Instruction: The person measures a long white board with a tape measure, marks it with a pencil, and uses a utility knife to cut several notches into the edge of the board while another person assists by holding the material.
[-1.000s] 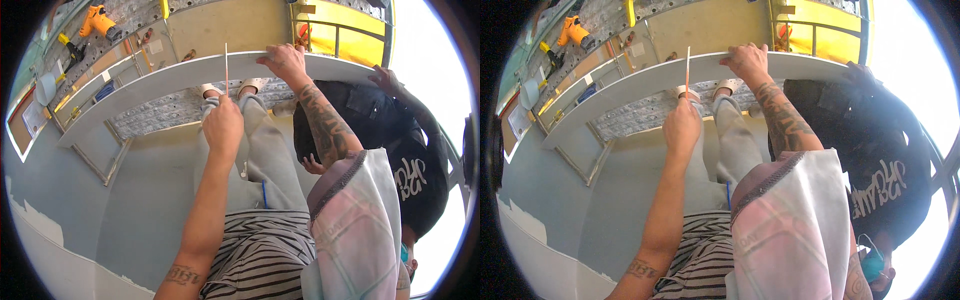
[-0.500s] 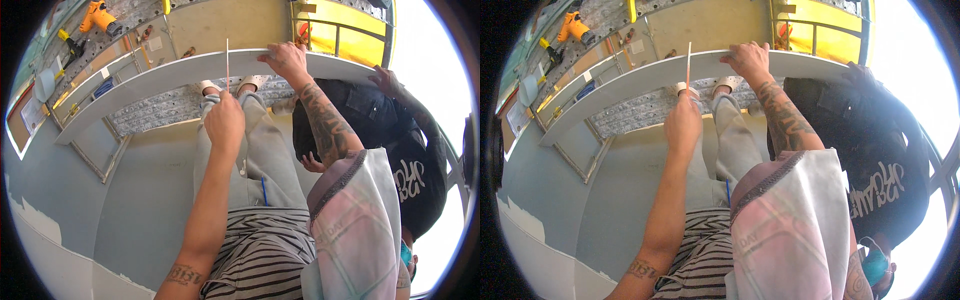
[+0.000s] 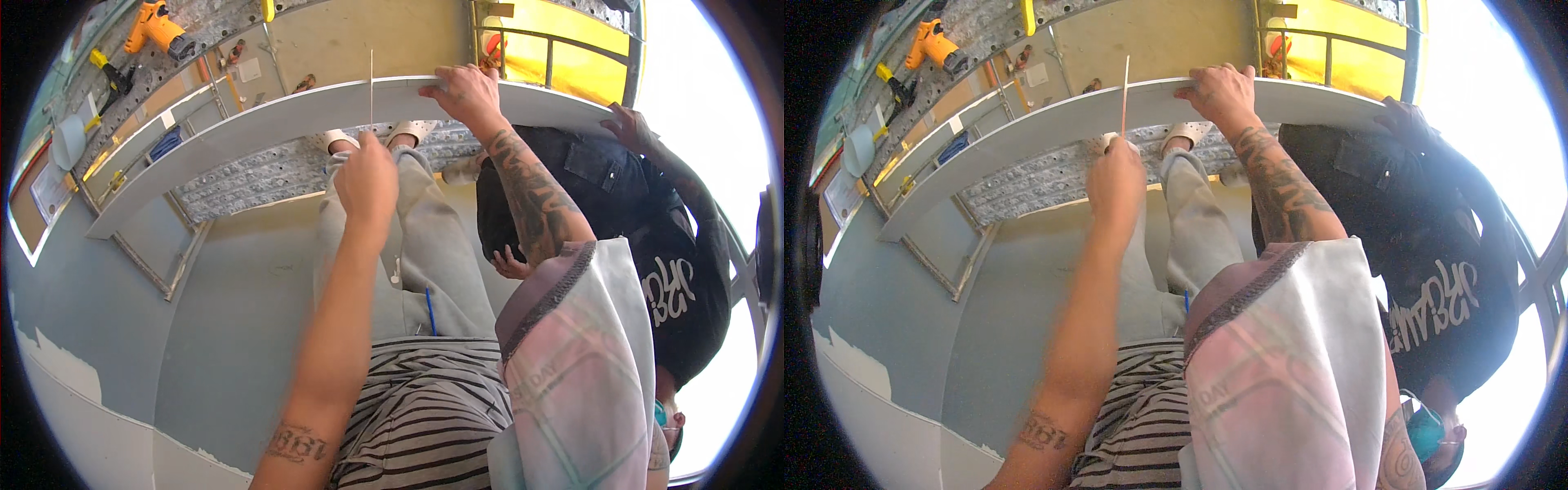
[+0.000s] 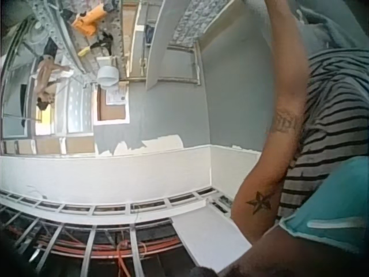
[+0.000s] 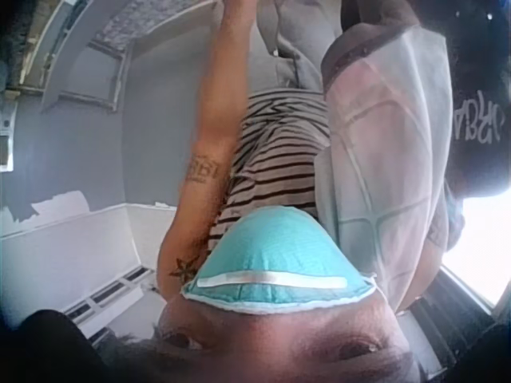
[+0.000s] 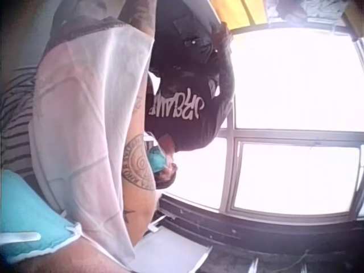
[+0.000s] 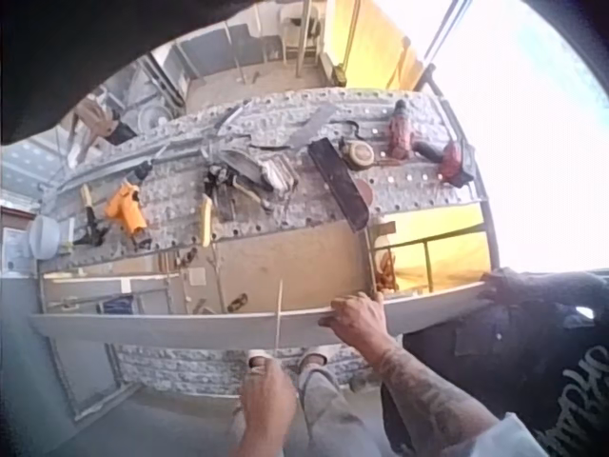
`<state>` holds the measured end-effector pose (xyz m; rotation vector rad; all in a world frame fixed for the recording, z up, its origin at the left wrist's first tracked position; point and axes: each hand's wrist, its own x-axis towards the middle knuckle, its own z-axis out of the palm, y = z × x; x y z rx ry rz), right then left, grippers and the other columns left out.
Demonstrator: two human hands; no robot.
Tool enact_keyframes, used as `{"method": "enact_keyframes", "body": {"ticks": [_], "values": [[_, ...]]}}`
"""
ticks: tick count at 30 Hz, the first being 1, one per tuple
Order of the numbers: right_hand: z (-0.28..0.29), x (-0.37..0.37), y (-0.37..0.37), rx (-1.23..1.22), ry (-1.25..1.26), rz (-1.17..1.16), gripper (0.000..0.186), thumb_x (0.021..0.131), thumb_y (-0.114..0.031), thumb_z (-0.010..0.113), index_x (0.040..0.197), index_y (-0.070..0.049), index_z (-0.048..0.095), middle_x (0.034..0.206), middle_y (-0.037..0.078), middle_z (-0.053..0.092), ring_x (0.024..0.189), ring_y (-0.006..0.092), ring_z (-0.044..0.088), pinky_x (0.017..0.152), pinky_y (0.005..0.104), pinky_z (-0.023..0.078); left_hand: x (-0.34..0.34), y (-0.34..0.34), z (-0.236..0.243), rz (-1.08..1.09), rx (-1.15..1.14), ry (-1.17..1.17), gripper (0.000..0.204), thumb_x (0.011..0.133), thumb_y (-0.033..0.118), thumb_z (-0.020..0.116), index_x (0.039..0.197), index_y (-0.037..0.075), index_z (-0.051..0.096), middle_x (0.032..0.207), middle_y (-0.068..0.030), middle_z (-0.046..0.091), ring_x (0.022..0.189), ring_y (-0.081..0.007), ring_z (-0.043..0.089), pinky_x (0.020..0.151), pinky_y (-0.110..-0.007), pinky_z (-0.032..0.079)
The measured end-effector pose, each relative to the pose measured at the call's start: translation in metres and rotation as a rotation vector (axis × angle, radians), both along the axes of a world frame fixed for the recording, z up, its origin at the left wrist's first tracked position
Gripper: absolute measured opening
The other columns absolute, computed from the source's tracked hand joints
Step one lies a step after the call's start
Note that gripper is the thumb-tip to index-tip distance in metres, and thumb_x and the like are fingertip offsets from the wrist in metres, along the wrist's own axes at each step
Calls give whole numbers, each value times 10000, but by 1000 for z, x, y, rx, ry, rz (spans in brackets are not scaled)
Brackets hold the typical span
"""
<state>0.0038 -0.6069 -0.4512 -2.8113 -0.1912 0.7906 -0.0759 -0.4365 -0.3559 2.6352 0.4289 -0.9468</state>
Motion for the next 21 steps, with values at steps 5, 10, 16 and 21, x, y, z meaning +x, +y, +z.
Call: {"method": "enact_keyframes", "body": {"ticks": [5, 10, 16, 21], "values": [[2, -4, 1, 55, -88, 13, 372, 794, -535, 674, 935, -195, 730, 842, 56, 708, 900, 238, 654, 794, 428, 349, 4, 3, -12, 19, -10, 7, 199, 926, 178, 506, 933, -9, 574, 751, -229, 682, 756, -392, 691, 687, -486, 541], [2, 1, -1, 42, -14, 12, 390, 794, -526, 679, 965, -178, 731, 870, 61, 708, 921, 246, 646, 819, 441, 351, 3, 5, -20, 47, 7, 29, 170, 918, 166, 529, 923, 7, 587, 776, -238, 669, 772, -428, 665, 679, -523, 517], [7, 5, 9, 27, 28, -12, 416, 792, -529, 679, 991, -168, 733, 912, 62, 714, 972, 246, 638, 842, 450, 353, 19, 11, -40, -15, -11, -58, 207, 921, 196, 529, 948, -4, 573, 738, -226, 676, 743, -389, 688, 685, -489, 540], [7, 0, -1, 17, 48, -33, 417, 789, -541, 680, 994, -182, 735, 908, 57, 718, 949, 247, 647, 841, 458, 356, -12, 7, -23, -9, -10, 4, 202, 923, 192, 518, 957, 0, 570, 748, -224, 678, 749, -392, 686, 686, -502, 535]]}}
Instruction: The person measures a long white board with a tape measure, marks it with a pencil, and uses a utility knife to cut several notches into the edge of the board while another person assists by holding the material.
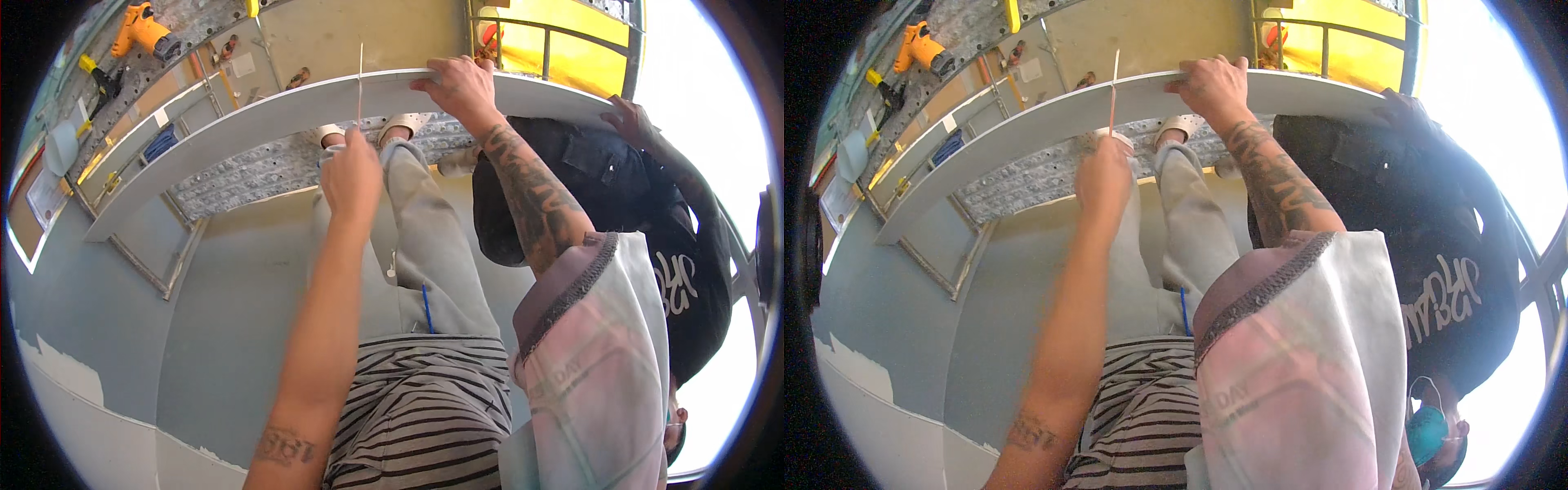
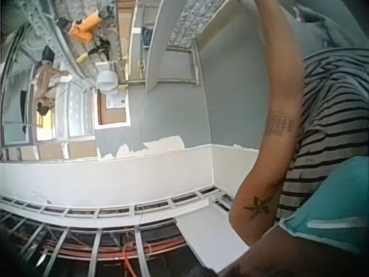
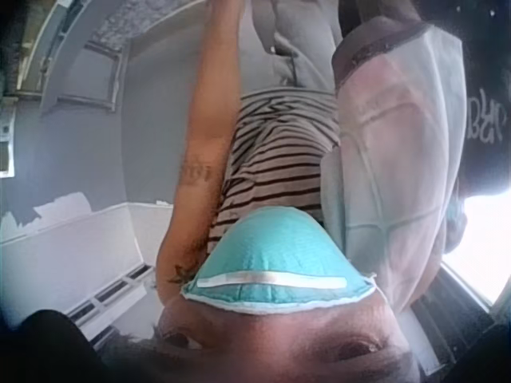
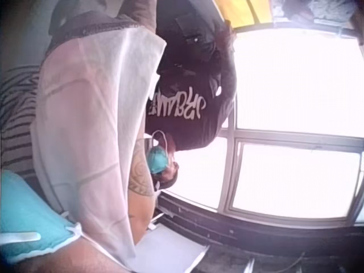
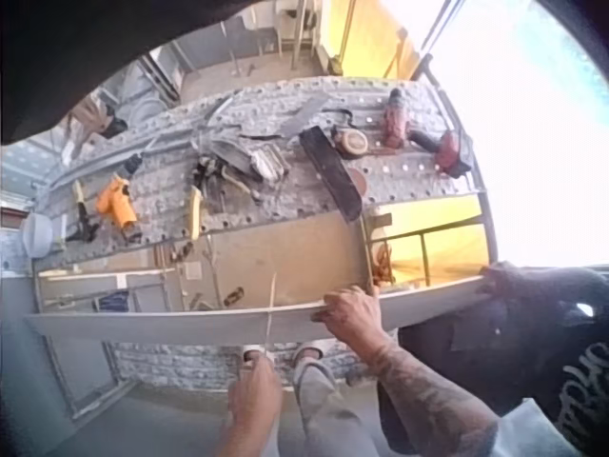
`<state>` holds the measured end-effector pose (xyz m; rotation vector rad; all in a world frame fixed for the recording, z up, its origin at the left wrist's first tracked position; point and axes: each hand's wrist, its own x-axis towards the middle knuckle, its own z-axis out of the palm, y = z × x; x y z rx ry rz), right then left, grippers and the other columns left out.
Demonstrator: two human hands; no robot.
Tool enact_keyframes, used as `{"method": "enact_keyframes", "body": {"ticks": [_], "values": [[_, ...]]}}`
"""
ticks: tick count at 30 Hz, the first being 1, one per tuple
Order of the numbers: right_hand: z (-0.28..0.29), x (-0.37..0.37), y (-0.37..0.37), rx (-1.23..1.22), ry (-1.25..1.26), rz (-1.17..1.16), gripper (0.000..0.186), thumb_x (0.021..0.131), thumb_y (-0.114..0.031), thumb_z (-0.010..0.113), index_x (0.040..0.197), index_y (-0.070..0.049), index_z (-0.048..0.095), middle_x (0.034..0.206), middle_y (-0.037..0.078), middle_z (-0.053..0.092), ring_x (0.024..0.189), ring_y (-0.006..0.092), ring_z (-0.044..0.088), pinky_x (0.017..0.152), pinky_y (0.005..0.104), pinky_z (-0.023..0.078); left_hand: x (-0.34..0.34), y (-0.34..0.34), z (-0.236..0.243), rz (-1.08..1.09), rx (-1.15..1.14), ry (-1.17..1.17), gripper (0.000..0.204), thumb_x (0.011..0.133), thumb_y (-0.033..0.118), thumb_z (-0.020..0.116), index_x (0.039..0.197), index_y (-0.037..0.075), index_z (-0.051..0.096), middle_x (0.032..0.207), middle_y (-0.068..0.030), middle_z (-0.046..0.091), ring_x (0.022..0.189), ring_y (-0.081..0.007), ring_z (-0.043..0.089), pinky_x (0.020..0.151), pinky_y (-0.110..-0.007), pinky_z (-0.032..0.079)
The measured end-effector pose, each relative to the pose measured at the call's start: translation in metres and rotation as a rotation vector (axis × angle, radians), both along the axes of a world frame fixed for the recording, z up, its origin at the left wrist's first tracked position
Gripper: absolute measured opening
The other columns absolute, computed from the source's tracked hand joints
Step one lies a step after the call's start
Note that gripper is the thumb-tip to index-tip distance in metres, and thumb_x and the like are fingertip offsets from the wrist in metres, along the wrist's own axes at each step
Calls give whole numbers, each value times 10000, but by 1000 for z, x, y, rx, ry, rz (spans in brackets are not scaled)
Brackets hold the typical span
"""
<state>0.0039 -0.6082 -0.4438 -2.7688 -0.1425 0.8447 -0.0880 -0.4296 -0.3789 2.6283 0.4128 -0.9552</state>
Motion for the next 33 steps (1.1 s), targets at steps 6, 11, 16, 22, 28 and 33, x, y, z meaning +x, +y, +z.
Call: {"method": "enact_keyframes", "body": {"ticks": [6, 11, 16, 22, 28, 33], "values": [[-5, 4, 7, -1, -65, -17, 371, 769, -537, 700, 935, -208, 735, 821, 53, 707, 887, 243, 657, 834, 442, 349, -7, 1, -13, 3, -30, -17, 181, 934, 192, 504, 947, 18, 548, 742, -230, 671, 729, -403, 676, 659, -520, 520], [-19, 5, -9, -6, -90, -13, 464, 792, -580, 664, 1029, -187, 732, 872, 83, 719, 923, 258, 659, 836, 470, 368, -67, 3, 23, -40, -58, -19, 161, 948, 203, 490, 938, 45, 519, 706, -232, 654, 687, -427, 652, 628, -538, 497], [0, 6, -13, -105, 73, 40, 497, 808, -514, 686, 1180, -187, 652, 1068, 91, 667, 1119, 257, 577, 928, 479, 364, -52, 0, 96, 85, -117, 119, 178, 961, 222, 477, 946, 49, 515, 689, -225, 645, 679, -446, 633, 614, -551, 467], [37, -11, -1, -103, -22, -208, 697, 773, -389, 760, 1376, -206, 461, 1294, 116, 519, 1305, 309, 416, 1061, 487, 297, -18, 30, 66, 59, -56, -88, 241, 963, 220, 456, 906, 23, 582, 732, -240, 649, 725, -449, 634, 652, -545, 471], [43, -4, -23, -175, -175, -96, 855, 724, -344, 800, 1442, -243, 348, 1377, 116, 445, 1373, 288, 338, 1063, 538, 295, -6, 7, 64, 92, -122, 62, 307, 970, 231, 441, 915, -1, 634, 828, -254, 653, 817, -435, 630, 753, -492, 473], [38, 8, -36, -123, -254, -1, 916, 670, -312, 826, 1451, -283, 348, 1416, 110, 420, 1378, 287, 334, 1071, 603, 277, 3, 5, 77, 88, -89, 10, 286, 966, 225, 449, 936, 2, 626, 814, -247, 658, 795, -434, 639, 719, -504, 486]]}}
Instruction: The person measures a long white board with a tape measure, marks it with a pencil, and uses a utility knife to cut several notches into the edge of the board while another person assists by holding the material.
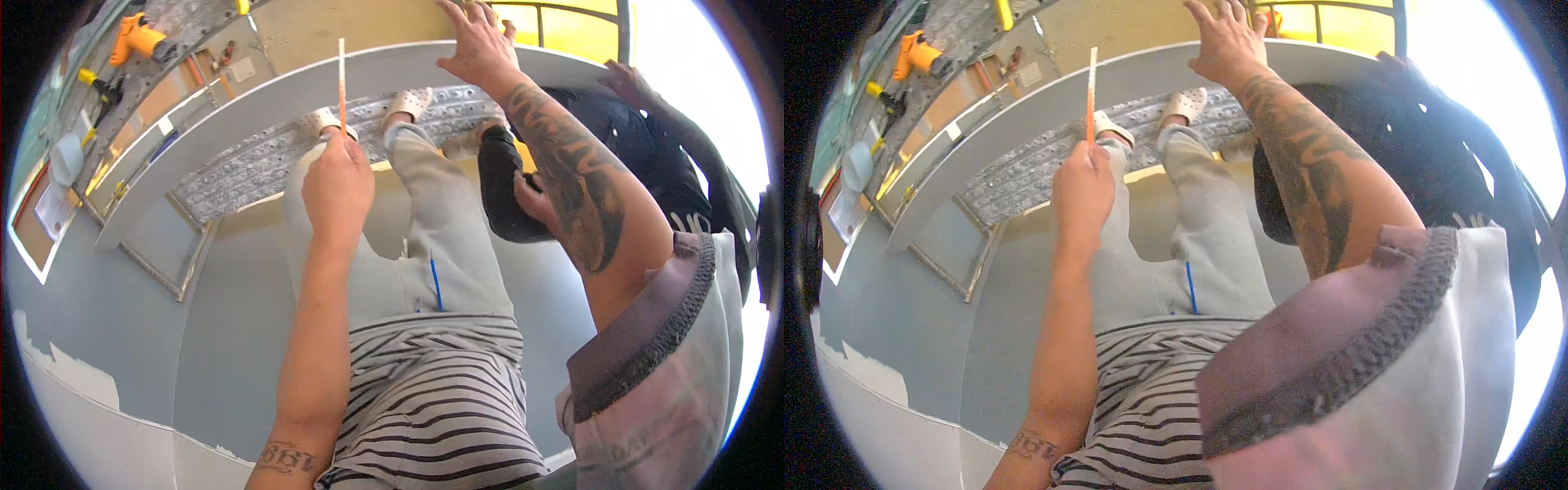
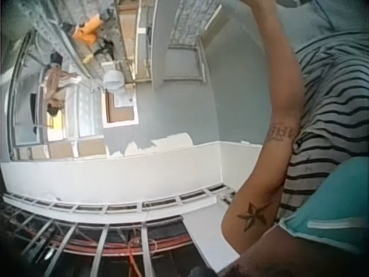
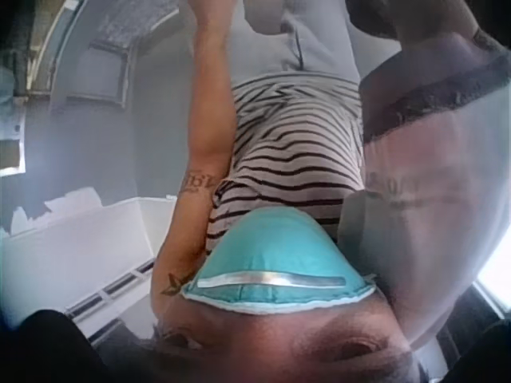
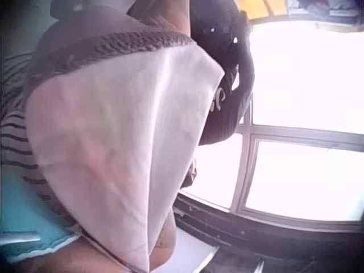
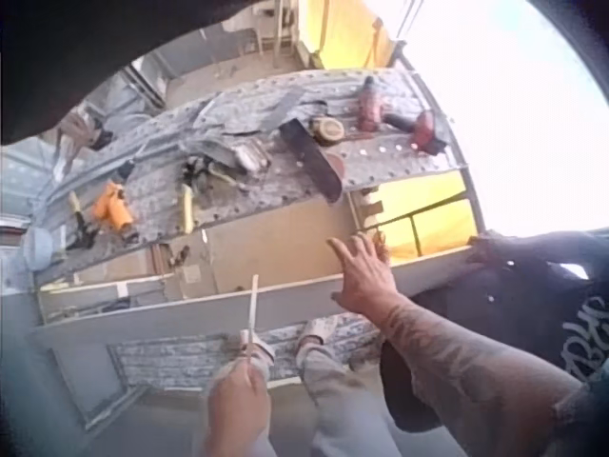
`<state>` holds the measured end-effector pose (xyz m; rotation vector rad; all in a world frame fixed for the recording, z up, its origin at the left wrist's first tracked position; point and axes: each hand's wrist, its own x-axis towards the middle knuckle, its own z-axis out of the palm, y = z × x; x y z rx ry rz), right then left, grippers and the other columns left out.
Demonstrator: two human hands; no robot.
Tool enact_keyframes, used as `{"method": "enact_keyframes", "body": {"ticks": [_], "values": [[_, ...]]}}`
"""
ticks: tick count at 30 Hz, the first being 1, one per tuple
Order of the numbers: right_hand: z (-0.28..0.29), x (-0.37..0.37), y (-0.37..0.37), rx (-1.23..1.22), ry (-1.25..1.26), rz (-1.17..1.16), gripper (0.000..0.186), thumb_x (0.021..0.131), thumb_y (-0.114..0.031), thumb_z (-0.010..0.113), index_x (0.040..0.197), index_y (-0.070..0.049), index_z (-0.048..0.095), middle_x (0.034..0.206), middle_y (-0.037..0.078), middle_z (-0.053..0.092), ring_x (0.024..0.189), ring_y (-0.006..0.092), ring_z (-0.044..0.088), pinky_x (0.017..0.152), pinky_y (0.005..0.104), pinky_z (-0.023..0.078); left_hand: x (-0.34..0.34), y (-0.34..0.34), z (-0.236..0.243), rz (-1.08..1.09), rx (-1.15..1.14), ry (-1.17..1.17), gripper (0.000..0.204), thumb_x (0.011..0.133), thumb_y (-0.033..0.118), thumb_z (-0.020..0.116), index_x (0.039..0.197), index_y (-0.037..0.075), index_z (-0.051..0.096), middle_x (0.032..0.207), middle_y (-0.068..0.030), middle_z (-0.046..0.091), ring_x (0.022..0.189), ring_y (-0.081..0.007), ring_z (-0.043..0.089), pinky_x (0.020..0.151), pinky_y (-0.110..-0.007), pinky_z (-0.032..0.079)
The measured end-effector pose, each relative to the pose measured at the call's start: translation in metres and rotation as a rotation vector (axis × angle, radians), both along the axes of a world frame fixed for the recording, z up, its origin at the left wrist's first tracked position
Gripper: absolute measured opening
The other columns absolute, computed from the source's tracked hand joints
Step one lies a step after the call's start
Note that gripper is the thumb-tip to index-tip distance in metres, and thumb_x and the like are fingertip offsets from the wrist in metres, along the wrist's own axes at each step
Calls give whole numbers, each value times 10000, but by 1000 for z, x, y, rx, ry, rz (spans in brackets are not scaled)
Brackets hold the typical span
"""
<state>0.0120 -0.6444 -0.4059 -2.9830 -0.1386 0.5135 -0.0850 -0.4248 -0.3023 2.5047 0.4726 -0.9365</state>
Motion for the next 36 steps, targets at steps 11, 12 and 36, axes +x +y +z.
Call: {"method": "enact_keyframes", "body": {"ticks": [11, 12, 36], "values": [[-28, 12, 20, 176, 396, -63, 694, 711, -368, 782, 1345, -271, 518, 1177, 91, 628, 1236, 273, 518, 1030, 537, 347, 8, 1, -32, -130, -138, -66, 209, 912, 218, 536, 876, 21, 595, 760, -221, 671, 728, -418, 661, 664, -516, 518], [-38, 10, 11, 156, 491, -122, 631, 723, -408, 775, 1301, -260, 568, 1119, 88, 656, 1214, 266, 537, 1020, 538, 349, 9, -9, -37, -148, -157, -96, 209, 912, 218, 536, 876, 21, 595, 760, -221, 671, 728, -418, 661, 664, -516, 518], [-46, -18, 32, 270, 151, -98, 333, 772, -433, 719, 845, -108, 718, 840, 92, 692, 950, 269, 626, 876, 479, 327, 6, -40, -45, -164, 25, -16, 278, 931, 176, 488, 1111, -35, 497, 730, -244, 660, 722, -430, 657, 643, -529, 513]]}}
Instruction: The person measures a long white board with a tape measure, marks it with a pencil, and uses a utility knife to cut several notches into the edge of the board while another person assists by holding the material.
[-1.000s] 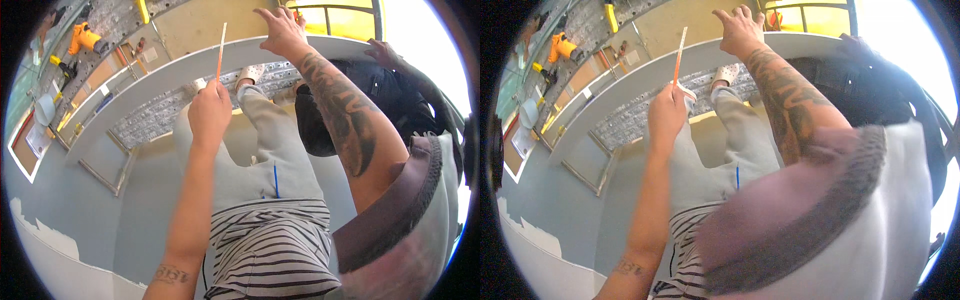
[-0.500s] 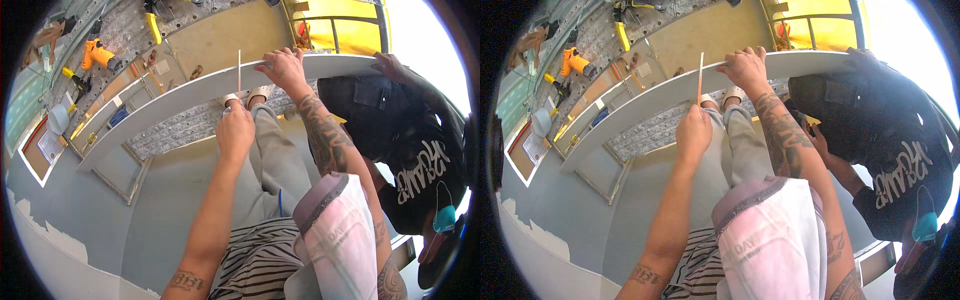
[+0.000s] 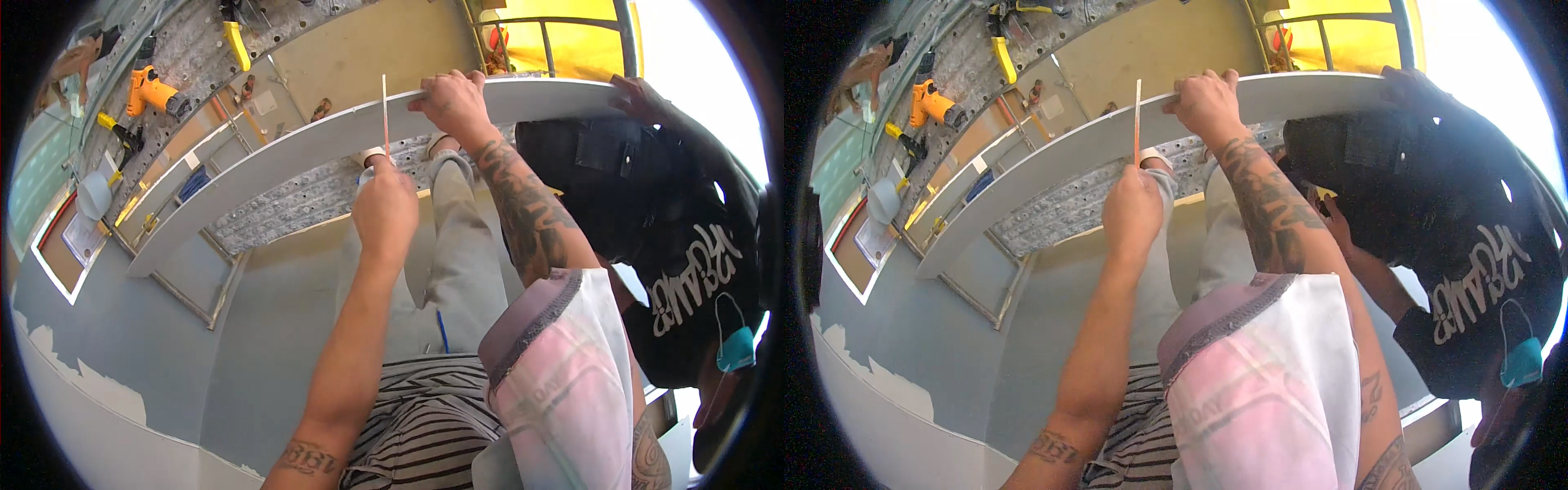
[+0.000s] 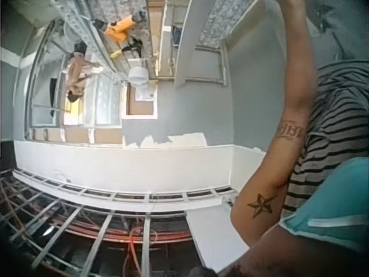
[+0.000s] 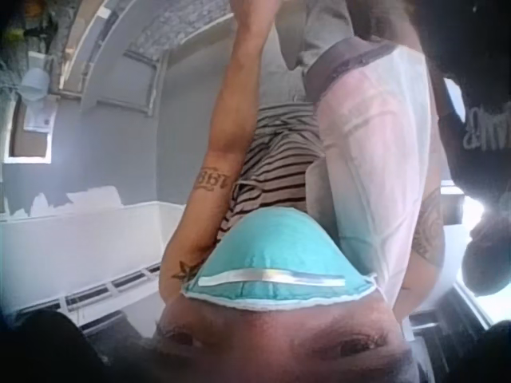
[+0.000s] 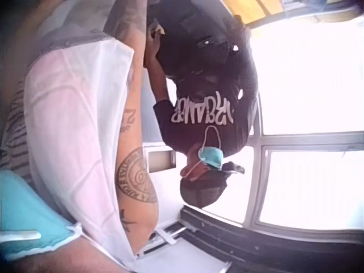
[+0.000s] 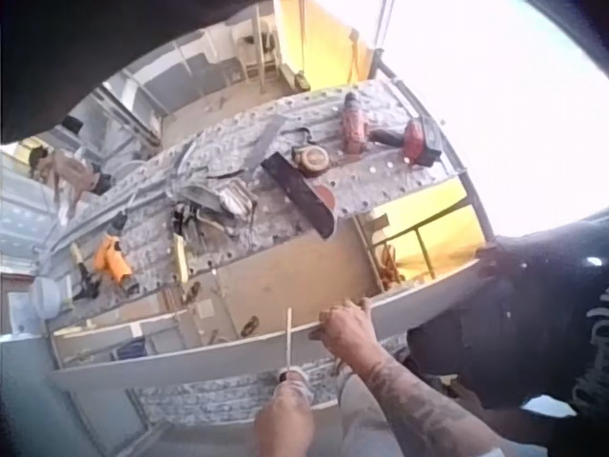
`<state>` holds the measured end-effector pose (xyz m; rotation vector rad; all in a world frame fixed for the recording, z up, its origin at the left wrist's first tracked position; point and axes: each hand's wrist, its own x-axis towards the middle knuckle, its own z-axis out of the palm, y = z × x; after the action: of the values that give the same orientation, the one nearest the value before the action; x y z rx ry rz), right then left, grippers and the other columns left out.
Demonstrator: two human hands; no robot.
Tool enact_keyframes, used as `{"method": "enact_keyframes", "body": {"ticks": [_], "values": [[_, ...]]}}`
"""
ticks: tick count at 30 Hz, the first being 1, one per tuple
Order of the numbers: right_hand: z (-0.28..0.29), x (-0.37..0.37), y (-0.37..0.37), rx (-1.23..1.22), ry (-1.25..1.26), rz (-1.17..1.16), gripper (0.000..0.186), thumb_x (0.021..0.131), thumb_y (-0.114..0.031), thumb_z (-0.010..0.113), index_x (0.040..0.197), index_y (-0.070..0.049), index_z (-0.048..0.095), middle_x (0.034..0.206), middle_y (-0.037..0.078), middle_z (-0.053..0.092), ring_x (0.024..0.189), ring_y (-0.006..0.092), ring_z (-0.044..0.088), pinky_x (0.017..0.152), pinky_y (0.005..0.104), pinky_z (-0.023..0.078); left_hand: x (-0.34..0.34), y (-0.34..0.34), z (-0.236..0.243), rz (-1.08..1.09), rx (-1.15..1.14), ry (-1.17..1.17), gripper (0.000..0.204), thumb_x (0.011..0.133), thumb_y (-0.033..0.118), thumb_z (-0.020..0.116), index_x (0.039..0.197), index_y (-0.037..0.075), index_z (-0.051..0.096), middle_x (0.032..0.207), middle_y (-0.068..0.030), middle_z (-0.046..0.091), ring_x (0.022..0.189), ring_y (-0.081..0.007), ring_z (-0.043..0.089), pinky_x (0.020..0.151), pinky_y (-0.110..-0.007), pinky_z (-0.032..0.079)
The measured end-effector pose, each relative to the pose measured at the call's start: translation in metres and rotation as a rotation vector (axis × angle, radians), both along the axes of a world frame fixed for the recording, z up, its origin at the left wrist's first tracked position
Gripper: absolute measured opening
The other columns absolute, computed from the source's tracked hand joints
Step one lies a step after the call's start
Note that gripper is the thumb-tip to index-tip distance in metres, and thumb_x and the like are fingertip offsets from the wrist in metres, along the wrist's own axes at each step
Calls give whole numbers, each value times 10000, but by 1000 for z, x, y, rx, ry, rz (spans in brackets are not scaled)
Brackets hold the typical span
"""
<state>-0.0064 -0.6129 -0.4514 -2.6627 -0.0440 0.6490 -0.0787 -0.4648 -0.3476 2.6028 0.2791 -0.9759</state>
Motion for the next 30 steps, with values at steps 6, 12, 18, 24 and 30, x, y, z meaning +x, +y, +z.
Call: {"method": "enact_keyframes", "body": {"ticks": [6, 12, 18, 24, 30], "values": [[-1, 5, -1, -4, 41, 9, 323, 778, -424, 717, 861, -112, 724, 844, 92, 695, 945, 278, 624, 873, 489, 319, -1, 0, -4, 42, -8, -17, 278, 932, 180, 487, 1137, -7, 500, 732, -251, 657, 729, -442, 652, 660, -539, 508], [-7, 7, 1, -7, 68, 29, 304, 778, -419, 724, 878, -133, 741, 825, 84, 703, 931, 264, 623, 894, 487, 305, 4, -13, 5, 141, 12, 78, 248, 945, 200, 469, 929, -12, 596, 835, -263, 658, 814, -461, 630, 733, -552, 472], [-11, 1, -2, 17, 33, 0, 264, 777, -393, 733, 864, -144, 748, 796, 80, 703, 917, 258, 626, 922, 488, 296, 2, -19, -3, 118, 36, 63, 235, 925, 183, 501, 962, -32, 587, 792, -261, 660, 775, -447, 646, 706, -541, 495], [-6, 5, 0, 11, 53, 25, 281, 783, -410, 721, 887, -150, 747, 791, 79, 697, 916, 257, 626, 893, 477, 309, 23, -11, -22, 25, 12, 16, 244, 907, 182, 545, 985, -45, 583, 786, -252, 672, 779, -423, 671, 701, -519, 521], [3, 1, 4, -4, 17, 30, 298, 786, -428, 710, 866, -143, 737, 785, 83, 695, 910, 260, 634, 862, 476, 320, 27, -8, -23, 56, 22, 78, 251, 906, 192, 557, 991, -43, 584, 816, -258, 675, 833, -436, 665, 747, -517, 520]]}}
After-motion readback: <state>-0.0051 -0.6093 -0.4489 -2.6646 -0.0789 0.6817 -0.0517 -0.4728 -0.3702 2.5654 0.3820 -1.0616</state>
